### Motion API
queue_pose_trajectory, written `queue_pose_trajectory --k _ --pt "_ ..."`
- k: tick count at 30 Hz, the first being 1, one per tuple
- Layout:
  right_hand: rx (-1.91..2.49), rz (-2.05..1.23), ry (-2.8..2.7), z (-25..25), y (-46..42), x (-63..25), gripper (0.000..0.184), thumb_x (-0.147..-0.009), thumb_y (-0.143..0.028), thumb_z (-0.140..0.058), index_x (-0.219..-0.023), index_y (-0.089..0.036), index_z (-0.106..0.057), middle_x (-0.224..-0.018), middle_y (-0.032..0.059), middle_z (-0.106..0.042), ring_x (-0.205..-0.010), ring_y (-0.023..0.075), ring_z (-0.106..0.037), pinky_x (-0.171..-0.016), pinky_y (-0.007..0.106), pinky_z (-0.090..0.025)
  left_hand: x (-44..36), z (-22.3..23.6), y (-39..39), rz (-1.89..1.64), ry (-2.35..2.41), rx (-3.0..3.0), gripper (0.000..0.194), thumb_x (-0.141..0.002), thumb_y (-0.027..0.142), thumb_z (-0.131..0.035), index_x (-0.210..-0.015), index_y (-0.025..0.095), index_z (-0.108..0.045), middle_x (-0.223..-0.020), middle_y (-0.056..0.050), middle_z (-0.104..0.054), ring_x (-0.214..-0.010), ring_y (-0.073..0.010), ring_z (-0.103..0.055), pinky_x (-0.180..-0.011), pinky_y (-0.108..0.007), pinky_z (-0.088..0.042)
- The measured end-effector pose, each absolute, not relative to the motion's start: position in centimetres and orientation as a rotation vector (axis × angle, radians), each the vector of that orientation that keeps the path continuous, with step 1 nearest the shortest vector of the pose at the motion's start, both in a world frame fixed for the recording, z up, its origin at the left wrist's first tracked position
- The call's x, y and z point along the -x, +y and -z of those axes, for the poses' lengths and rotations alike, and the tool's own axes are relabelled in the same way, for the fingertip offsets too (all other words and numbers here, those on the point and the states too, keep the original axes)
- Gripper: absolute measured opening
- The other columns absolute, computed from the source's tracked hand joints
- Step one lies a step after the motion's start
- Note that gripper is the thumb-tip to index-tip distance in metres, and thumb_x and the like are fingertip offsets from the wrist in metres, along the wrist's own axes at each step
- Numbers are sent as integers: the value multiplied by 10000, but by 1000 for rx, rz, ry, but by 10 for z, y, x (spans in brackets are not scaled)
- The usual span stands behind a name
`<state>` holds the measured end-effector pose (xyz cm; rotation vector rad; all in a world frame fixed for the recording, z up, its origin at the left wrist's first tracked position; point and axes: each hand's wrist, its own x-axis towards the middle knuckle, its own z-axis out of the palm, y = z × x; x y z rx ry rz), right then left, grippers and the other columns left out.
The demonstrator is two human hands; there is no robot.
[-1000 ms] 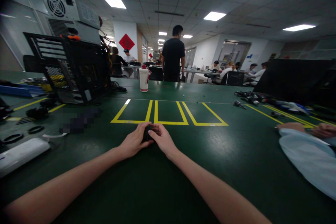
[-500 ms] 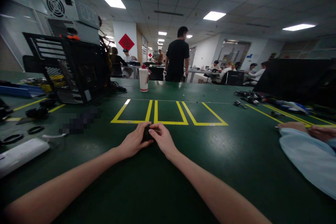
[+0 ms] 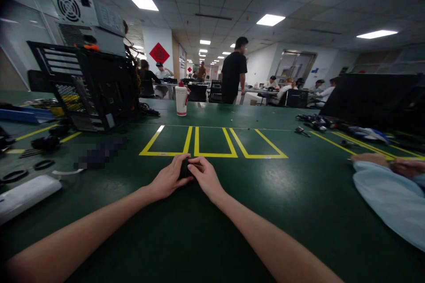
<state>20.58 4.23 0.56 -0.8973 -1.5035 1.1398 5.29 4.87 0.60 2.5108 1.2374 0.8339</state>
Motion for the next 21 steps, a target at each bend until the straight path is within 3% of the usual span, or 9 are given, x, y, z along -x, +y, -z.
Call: queue_pose_trajectory --k 6,16,21 --pt "976 -1189 -1493 -6 46 -208 329 -723 -286 -530 -1044 -218 -503 -1076 39 -537 -1021 169 -498 -896 357 -388 -51 -6 49 -846 1212 -2509 558 -767 353 -490 -1220 257 -178 -1210 -63 -361 -1045 -200 -470 -821 -364 -452" --pt "888 -1145 -1515 -4 41 -206 214 -735 -310 -515 -929 -217 -515 -967 18 -548 -956 151 -522 -856 322 -415 -55 -8 48 -836 1239 -2503 528 -764 361 -482 -1199 249 -205 -1195 -67 -373 -1038 -220 -470 -809 -391 -452" --pt "973 -1151 -1521 -4 45 -208 311 -738 -323 -509 -1036 -234 -492 -1027 30 -544 -976 165 -510 -861 347 -404 -54 -11 46 -832 1233 -2507 531 -767 366 -482 -1204 251 -204 -1179 -59 -385 -1024 -211 -476 -798 -373 -462"
